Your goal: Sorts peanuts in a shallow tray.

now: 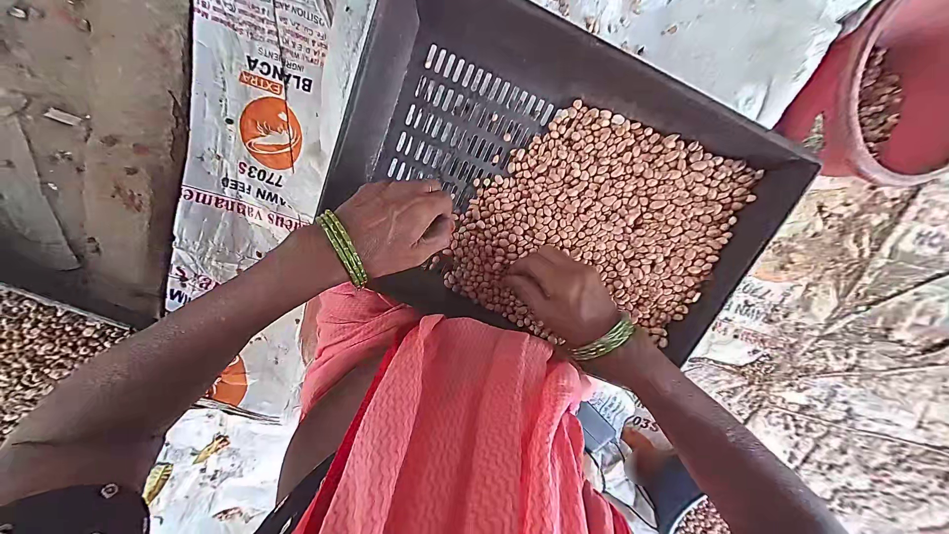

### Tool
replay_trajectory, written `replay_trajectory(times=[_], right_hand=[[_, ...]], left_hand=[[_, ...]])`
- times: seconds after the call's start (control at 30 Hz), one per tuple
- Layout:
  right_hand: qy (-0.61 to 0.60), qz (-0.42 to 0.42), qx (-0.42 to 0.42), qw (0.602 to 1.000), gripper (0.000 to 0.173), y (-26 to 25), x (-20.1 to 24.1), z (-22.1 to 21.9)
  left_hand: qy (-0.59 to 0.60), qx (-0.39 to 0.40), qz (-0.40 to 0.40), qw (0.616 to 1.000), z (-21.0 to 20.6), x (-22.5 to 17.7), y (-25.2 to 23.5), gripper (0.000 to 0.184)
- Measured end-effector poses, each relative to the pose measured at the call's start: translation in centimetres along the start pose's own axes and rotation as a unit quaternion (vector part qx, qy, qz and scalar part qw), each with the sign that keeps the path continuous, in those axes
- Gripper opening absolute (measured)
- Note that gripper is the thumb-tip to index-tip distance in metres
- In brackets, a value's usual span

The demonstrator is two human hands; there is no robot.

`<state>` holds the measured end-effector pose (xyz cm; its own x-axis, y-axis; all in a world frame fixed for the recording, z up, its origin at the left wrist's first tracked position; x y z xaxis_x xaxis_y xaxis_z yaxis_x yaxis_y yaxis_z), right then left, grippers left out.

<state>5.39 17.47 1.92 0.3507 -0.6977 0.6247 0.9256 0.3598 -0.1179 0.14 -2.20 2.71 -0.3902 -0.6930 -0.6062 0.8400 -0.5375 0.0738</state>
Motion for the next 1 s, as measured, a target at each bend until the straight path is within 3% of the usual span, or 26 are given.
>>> replay_trajectory(times=[0.07,0.13,0.2,0.27,0.37,0.47,0.57,0.8,0.87,0.93,1.0], right_hand=[[-0.193,-0.2,0.016,0.96,0.016,-0.3,-1.2,0.8],[-0.415,-0.343,0.075,0.839,0.027,0.4,-1.3,0.0],[-0.507,-0.397,0.126,0.755,0.042,1.2,-0.8,-0.9],[-0.515,-0.434,0.133,0.727,0.051,2.0,-0.6,-1.4],[-0.462,-0.465,0.087,0.75,0.049,2.3,-0.8,-0.8],[-0.453,-0.436,0.048,0.776,0.046,2.1,-1.0,-0.1],[-0.44,-0.42,0.028,0.793,0.048,1.5,-1.6,0.7],[-0.401,-0.394,-0.001,0.827,0.047,0.4,-1.9,1.2],[-0.328,-0.348,-0.023,0.878,0.045,0.0,-2.3,1.7],[-0.13,-0.234,-0.037,0.963,0.037,-0.3,-2.4,2.7],[0.028,-0.115,-0.021,0.993,0.03,-0.5,-1.1,2.6]], left_hand=[[0.059,-0.039,-0.041,0.997,0.9,-1.9,-0.2,0.031],[0.142,-0.095,-0.11,0.979,2.0,-4.8,-0.3,0.034],[0.163,-0.098,-0.134,0.973,2.3,-6.2,-0.3,0.031],[0.14,-0.028,-0.101,0.985,0.6,-5.4,0.1,0.022],[0.047,0.121,-0.042,0.991,-4.0,-3.4,1.3,0.022],[-0.041,0.108,-0.032,0.993,-6.3,-3.6,1.9,0.026],[-0.095,0.156,0.006,0.983,-7.0,-3.9,1.9,0.025],[-0.11,0.132,-0.008,0.985,-6.4,-3.0,2.2,0.02],[-0.108,0.1,-0.049,0.988,-6.4,-3.3,2.2,0.02],[-0.094,0.091,-0.11,0.985,-6.5,-3.7,2.3,0.017],[-0.084,0.139,-0.16,0.974,-6.7,-4.0,2.2,0.02]])
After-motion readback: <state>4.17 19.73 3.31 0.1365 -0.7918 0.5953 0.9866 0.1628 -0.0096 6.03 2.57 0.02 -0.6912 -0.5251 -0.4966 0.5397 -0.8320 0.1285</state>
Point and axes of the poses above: each hand's wrist, its own y-axis away from the middle knuckle, its own z-axis out of the back of the hand, x = y × z, the point moved 7 cm from there along -y, towards the middle knuckle, and after that the axes turned 15 degrees about -x, right-handed, at the moved point
